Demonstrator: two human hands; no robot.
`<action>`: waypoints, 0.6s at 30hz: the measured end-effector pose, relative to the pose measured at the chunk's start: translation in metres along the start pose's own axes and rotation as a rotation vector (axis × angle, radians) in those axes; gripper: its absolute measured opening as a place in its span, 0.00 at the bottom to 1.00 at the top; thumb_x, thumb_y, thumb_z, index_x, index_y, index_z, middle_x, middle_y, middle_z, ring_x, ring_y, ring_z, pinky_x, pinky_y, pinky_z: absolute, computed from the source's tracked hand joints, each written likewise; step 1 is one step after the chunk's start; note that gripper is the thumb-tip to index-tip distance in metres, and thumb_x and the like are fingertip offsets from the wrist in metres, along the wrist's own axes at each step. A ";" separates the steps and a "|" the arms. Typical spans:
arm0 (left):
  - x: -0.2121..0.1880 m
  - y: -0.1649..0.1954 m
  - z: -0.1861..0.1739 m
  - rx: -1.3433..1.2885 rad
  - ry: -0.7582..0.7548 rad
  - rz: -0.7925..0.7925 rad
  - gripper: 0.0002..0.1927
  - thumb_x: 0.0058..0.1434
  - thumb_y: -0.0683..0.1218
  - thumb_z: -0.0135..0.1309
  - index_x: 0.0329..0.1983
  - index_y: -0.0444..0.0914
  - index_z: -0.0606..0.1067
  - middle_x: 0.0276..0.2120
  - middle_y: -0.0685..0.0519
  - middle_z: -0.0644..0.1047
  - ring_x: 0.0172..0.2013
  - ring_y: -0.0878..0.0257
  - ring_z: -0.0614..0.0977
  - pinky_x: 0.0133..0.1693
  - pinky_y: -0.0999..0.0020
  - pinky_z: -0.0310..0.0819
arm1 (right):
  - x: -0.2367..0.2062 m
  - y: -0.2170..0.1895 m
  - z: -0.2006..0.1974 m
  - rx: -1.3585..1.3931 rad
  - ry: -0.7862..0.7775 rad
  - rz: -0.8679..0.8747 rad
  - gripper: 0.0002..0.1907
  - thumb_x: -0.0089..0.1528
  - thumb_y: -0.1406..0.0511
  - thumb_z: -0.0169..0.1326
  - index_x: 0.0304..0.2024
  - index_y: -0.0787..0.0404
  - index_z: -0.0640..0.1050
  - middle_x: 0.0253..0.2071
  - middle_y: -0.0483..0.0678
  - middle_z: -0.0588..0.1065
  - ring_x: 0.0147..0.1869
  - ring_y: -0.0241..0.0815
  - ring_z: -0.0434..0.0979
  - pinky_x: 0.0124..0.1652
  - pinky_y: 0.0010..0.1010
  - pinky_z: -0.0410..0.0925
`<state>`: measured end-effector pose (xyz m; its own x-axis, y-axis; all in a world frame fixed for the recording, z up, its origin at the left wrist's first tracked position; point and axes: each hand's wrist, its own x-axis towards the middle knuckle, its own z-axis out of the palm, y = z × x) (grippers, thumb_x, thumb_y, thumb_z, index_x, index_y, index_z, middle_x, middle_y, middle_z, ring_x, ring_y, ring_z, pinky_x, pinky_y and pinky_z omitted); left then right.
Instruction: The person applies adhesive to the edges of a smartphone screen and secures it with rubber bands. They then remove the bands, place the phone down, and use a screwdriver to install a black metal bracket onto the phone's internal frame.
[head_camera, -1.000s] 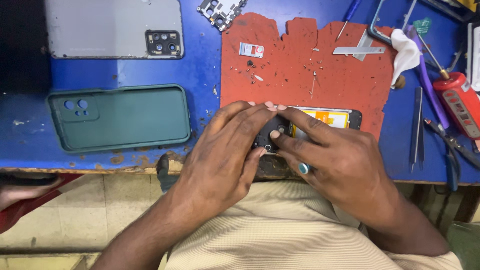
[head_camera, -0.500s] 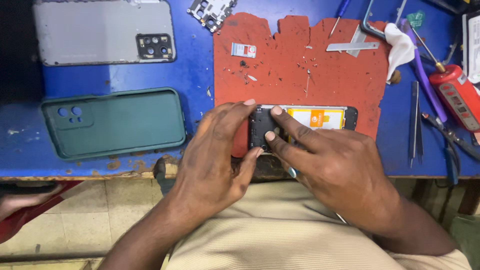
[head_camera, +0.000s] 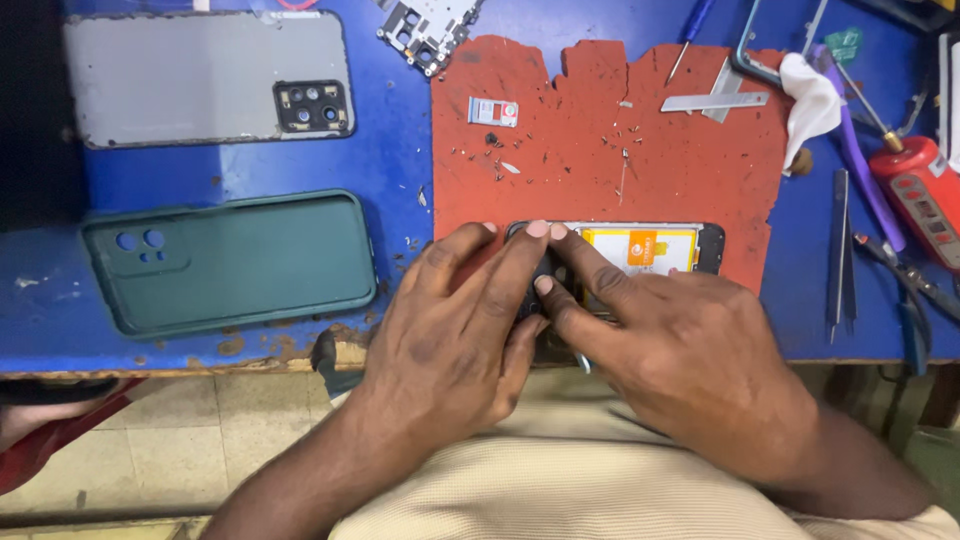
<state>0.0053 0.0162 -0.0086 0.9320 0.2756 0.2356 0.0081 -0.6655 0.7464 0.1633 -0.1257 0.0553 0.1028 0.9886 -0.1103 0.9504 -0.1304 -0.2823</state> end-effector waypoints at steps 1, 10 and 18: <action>-0.001 0.000 0.000 0.011 -0.006 0.008 0.40 0.60 0.42 0.61 0.73 0.35 0.57 0.60 0.42 0.74 0.61 0.42 0.69 0.62 0.48 0.67 | 0.000 0.000 0.000 -0.003 -0.011 -0.006 0.20 0.50 0.68 0.59 0.46 0.55 0.81 0.62 0.55 0.74 0.29 0.48 0.80 0.30 0.39 0.73; 0.006 0.003 -0.004 0.037 -0.019 0.000 0.37 0.61 0.43 0.61 0.72 0.33 0.60 0.60 0.44 0.74 0.59 0.44 0.71 0.58 0.49 0.67 | -0.005 0.012 -0.012 0.165 0.257 0.128 0.07 0.57 0.68 0.66 0.36 0.61 0.81 0.53 0.54 0.81 0.34 0.43 0.83 0.32 0.34 0.72; 0.011 0.007 -0.007 0.066 -0.050 -0.038 0.34 0.59 0.44 0.60 0.68 0.36 0.65 0.62 0.48 0.73 0.57 0.47 0.72 0.59 0.50 0.67 | -0.013 0.008 -0.007 0.145 0.326 0.246 0.11 0.61 0.68 0.65 0.46 0.62 0.82 0.46 0.48 0.80 0.42 0.44 0.83 0.39 0.33 0.75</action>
<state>0.0127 0.0194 0.0039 0.9474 0.2677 0.1753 0.0662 -0.7001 0.7110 0.1715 -0.1395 0.0610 0.4308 0.8959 0.1088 0.8374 -0.3518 -0.4183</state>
